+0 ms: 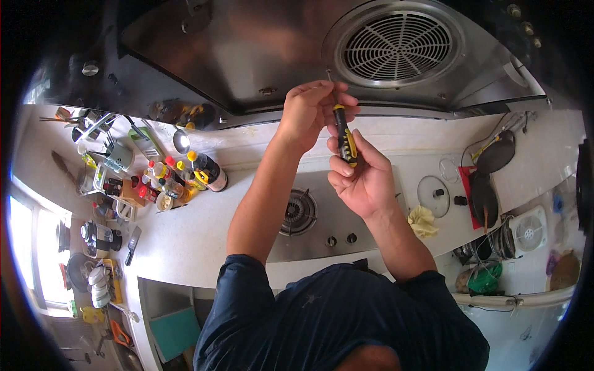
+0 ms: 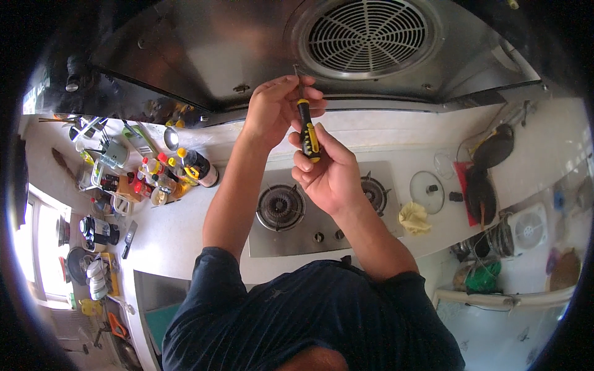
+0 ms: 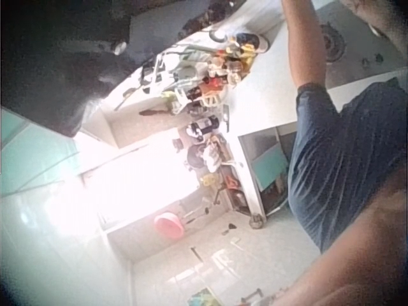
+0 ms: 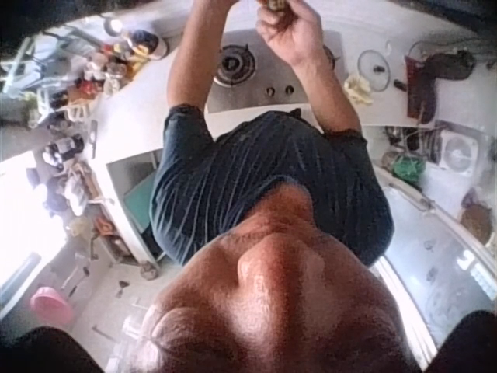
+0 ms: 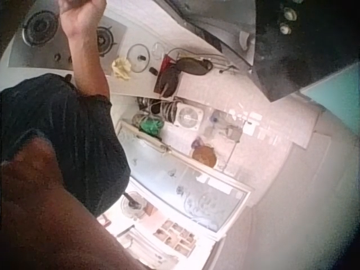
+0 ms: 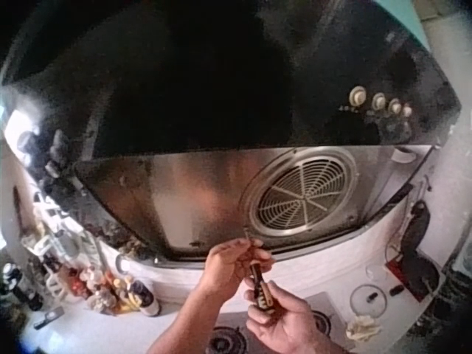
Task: The person uses a screwdriver to remove and then re-insert several screws around the filter grate and the frame of an overhead kitchen exhaust hood.
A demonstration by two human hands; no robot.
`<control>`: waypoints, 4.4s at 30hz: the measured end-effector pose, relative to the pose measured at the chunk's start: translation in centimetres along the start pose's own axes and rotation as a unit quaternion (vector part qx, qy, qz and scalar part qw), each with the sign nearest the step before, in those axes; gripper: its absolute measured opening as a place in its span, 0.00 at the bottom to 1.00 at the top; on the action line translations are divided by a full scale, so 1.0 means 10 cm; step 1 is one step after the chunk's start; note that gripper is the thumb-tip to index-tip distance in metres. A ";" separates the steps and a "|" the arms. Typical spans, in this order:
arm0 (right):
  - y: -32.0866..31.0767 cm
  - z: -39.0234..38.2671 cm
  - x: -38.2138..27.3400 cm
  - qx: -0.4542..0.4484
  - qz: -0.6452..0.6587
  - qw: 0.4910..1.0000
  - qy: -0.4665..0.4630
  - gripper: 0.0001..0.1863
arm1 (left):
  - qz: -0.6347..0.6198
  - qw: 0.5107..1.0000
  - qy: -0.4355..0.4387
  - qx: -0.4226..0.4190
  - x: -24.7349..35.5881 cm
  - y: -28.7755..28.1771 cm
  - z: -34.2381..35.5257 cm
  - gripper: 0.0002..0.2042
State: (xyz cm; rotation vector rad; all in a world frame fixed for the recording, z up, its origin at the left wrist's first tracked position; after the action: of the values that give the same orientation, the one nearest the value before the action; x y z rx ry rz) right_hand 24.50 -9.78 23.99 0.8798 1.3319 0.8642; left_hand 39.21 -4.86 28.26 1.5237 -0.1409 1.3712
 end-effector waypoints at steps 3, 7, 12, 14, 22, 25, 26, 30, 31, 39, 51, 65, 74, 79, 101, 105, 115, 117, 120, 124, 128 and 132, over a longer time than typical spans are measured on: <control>-0.04 0.01 -0.01 0.007 -0.130 0.988 -0.078 0.15 | 0.075 0.996 0.001 0.048 -0.01 0.00 -0.02 0.13; -0.05 -0.01 0.03 0.045 -0.121 0.986 -0.106 0.19 | 0.136 0.984 0.069 0.089 -0.07 -0.10 0.03 0.12; -0.03 -0.05 0.00 0.029 -0.051 0.997 -0.039 0.26 | 0.078 0.994 0.053 0.058 -0.06 -0.08 0.04 0.13; -0.06 -0.05 0.00 0.019 -0.039 0.999 -0.025 0.24 | 0.002 1.000 0.026 0.006 -0.06 -0.06 0.05 0.14; -0.14 0.03 0.06 0.042 -0.128 0.982 -0.132 0.17 | 0.121 0.990 0.024 0.074 -0.04 -0.12 0.03 0.11; -0.01 0.00 0.03 0.048 -0.087 0.990 -0.095 0.19 | 0.138 0.986 0.058 0.067 -0.03 -0.18 0.05 0.10; 0.03 -0.02 0.01 0.047 -0.087 0.991 -0.094 0.19 | 0.117 0.989 0.060 0.064 -0.03 -0.19 0.05 0.10; -0.03 -0.01 0.02 0.026 -0.055 0.998 -0.031 0.21 | 0.027 0.999 0.035 0.021 -0.05 -0.17 0.08 0.11; -0.05 0.01 0.01 0.025 -0.087 0.995 -0.047 0.21 | 0.027 0.999 0.034 0.020 -0.05 -0.16 0.08 0.11; -0.08 0.07 0.09 0.068 -0.108 0.986 -0.103 0.09 | 0.021 0.999 0.012 0.020 -0.06 -0.12 0.05 0.12; -0.01 0.10 0.16 0.057 -0.074 0.993 -0.068 0.15 | -0.019 0.999 -0.008 0.033 -0.07 -0.12 0.09 0.18; -0.02 0.11 0.08 0.122 0.016 0.978 -0.167 0.11 | -0.086 0.992 0.011 0.091 -0.13 -0.17 0.23 0.12; 0.01 0.12 0.11 0.121 0.010 0.981 -0.154 0.07 | -0.094 0.986 0.013 0.134 -0.12 -0.22 0.26 0.10; -0.04 0.14 0.15 0.118 -0.018 0.978 -0.172 0.06 | -0.095 0.989 0.028 0.110 -0.12 -0.18 0.26 0.10; -0.05 0.12 0.13 0.177 -0.106 0.943 -0.260 0.16 | -0.006 0.984 0.086 0.153 -0.16 0.09 0.09 0.09; -0.01 0.12 0.20 0.126 -0.060 0.968 -0.210 0.12 | 0.026 0.984 0.095 0.148 -0.07 0.04 0.08 0.10; -0.03 0.03 0.23 0.076 -0.054 0.987 -0.129 0.14 | 0.006 0.998 0.030 0.049 -0.02 -0.05 -0.01 0.12; -0.09 0.01 0.24 0.090 -0.075 0.981 -0.154 0.13 | 0.008 0.998 0.025 0.053 -0.01 0.01 -0.04 0.12; -0.13 0.01 0.23 0.090 -0.084 0.980 -0.159 0.12 | 0.013 0.998 0.016 0.053 -0.01 0.01 -0.02 0.12; -0.07 0.02 0.22 0.097 -0.095 0.978 -0.156 0.11 | 0.030 0.998 0.018 0.045 -0.05 -0.02 0.01 0.14; -0.08 0.03 0.21 0.088 -0.094 0.979 -0.156 0.11 | 0.039 0.998 0.027 0.044 -0.04 0.00 0.02 0.14; -0.07 0.04 0.21 0.090 -0.095 0.980 -0.153 0.11 | 0.039 0.998 0.029 0.041 -0.04 -0.01 0.02 0.13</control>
State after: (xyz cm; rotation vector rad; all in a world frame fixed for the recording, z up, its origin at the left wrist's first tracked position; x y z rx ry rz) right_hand 24.99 -8.24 22.49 0.9654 1.2126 0.4432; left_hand 39.27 -5.17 27.96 1.5583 -0.1096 1.4991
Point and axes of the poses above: each hand's wrist, its own z-axis towards the middle knuckle, its own y-axis out of the palm, x = y × z, the point moved 4 cm from there along z, towards the middle knuckle, and after that the axes turned 3 degrees about -z, right-handed, at the moved point
